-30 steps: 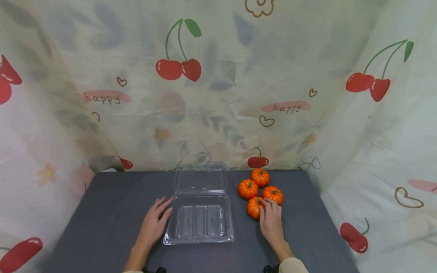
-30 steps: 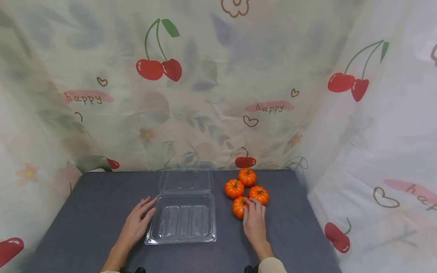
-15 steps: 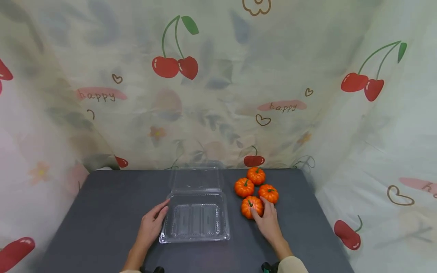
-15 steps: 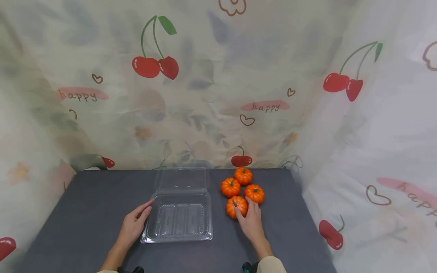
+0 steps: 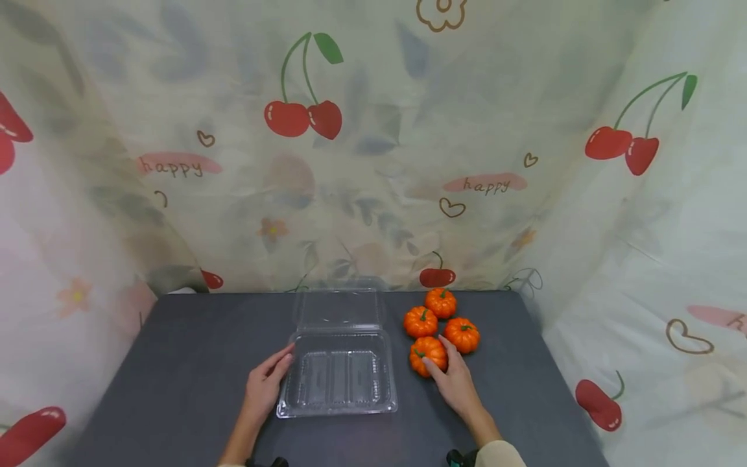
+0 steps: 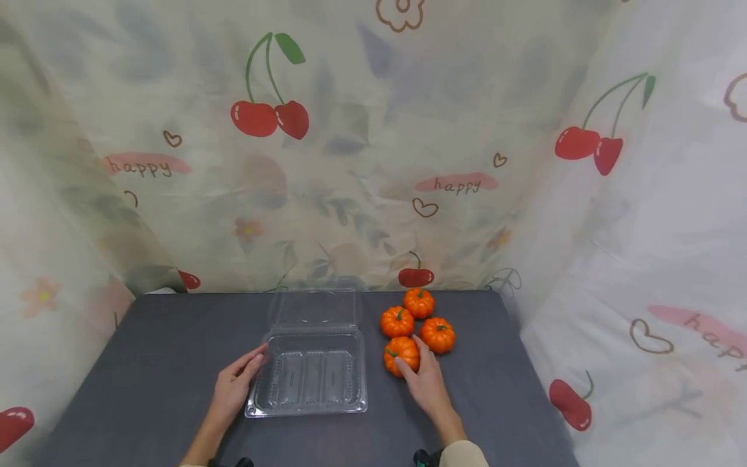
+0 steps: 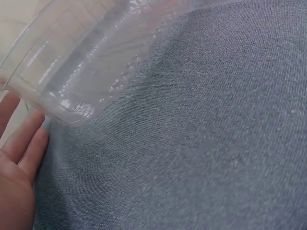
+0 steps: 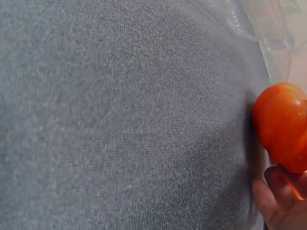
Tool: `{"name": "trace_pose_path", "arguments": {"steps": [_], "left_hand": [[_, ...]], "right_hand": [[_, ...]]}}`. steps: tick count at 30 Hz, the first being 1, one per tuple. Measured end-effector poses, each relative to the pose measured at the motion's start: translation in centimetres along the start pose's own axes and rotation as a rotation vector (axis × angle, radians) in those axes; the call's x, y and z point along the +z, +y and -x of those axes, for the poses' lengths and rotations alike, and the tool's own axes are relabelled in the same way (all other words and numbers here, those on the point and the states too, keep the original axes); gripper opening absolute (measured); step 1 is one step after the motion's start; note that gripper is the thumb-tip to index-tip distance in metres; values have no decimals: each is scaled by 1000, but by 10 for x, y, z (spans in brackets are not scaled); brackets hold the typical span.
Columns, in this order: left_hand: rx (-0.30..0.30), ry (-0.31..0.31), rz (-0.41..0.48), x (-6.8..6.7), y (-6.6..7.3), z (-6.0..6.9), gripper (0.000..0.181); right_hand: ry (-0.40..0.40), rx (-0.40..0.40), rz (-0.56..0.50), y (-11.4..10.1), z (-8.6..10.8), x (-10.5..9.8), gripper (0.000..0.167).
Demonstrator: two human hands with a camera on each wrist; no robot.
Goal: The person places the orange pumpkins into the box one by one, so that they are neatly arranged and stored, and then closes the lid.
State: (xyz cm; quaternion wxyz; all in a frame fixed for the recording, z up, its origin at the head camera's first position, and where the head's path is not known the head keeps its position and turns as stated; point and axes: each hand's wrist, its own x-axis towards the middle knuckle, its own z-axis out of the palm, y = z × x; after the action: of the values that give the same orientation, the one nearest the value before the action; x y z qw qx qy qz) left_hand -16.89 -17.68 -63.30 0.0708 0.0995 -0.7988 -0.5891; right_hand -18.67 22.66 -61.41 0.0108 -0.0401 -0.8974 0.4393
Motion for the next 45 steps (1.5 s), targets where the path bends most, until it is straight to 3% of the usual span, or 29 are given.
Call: {"name": "trace_pose_path", "arguments": {"steps": [6, 11, 16, 23, 29, 38, 45], "left_hand": [[-49, -47, 163, 0, -2, 1, 38], [-109, -48, 207, 0, -2, 0, 41], [-103, -65, 273, 3, -4, -1, 44], [-124, -38, 249, 6, -6, -1, 44], [-99, -18, 239, 4, -7, 0, 45], [-155, -42, 224, 2, -6, -1, 45], [-161, -38, 213, 2, -6, -1, 44]], "right_hand": [[6, -13, 9, -3, 0, 3, 63], [-4, -15, 12, -6, -1, 2, 60], [-9, -8, -10, -11, -3, -4, 62], [26, -53, -37, -23, -7, -11, 66], [49, -127, -8, -37, -12, -17, 63], [23, -175, 28, -61, -20, -30, 63], [-14, -211, 37, -80, -25, -35, 65]]}}
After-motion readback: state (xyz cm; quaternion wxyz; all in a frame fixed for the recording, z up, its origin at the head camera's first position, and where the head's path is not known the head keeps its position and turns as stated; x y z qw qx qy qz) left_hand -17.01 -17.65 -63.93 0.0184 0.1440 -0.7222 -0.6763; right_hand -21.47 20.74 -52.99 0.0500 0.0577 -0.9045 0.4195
